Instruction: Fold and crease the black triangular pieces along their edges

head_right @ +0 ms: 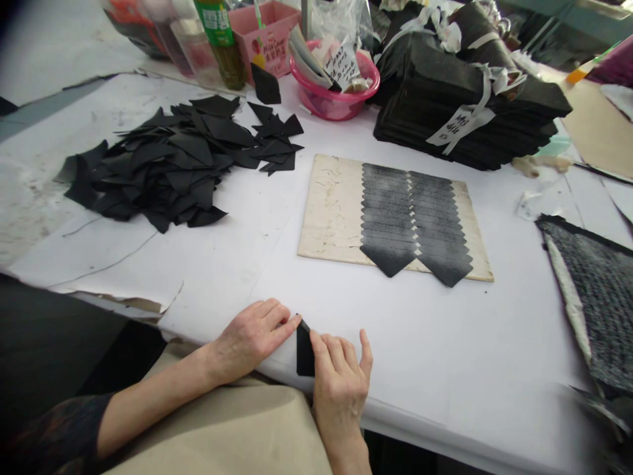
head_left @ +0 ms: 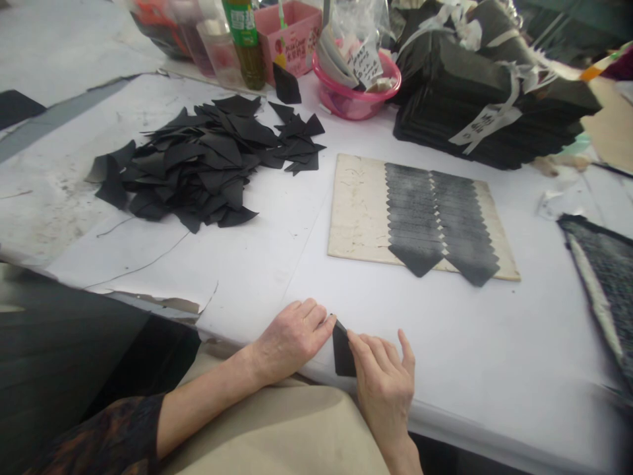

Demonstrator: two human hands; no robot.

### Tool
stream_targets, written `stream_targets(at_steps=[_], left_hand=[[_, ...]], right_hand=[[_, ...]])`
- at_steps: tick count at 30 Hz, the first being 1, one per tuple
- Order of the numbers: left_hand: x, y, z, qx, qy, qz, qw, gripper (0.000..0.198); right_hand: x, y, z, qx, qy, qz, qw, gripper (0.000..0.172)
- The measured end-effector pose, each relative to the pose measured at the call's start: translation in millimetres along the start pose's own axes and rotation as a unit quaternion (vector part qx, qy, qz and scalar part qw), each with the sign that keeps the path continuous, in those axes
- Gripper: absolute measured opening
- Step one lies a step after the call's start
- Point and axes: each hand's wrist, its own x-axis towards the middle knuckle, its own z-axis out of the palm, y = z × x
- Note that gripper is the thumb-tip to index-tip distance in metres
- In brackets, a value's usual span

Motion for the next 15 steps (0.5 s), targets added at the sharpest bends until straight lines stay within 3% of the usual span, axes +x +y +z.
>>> stream_targets(at_steps=[11, 15], left_hand=[[-2.5, 2.5, 1.5, 0.013, -0.013, 0.015, 1.000, 0.020], [-2.1, 5.5, 5.4, 0.016, 0.014, 0.051, 0.998, 0.018]], right_hand=[[-5.2, 9.5, 5.9, 0.031, 0.006, -0.014, 0.999, 0.026], [-5.3, 8.1, 6.7, 0.023, 0.012, -0.017, 1.000, 0.025]])
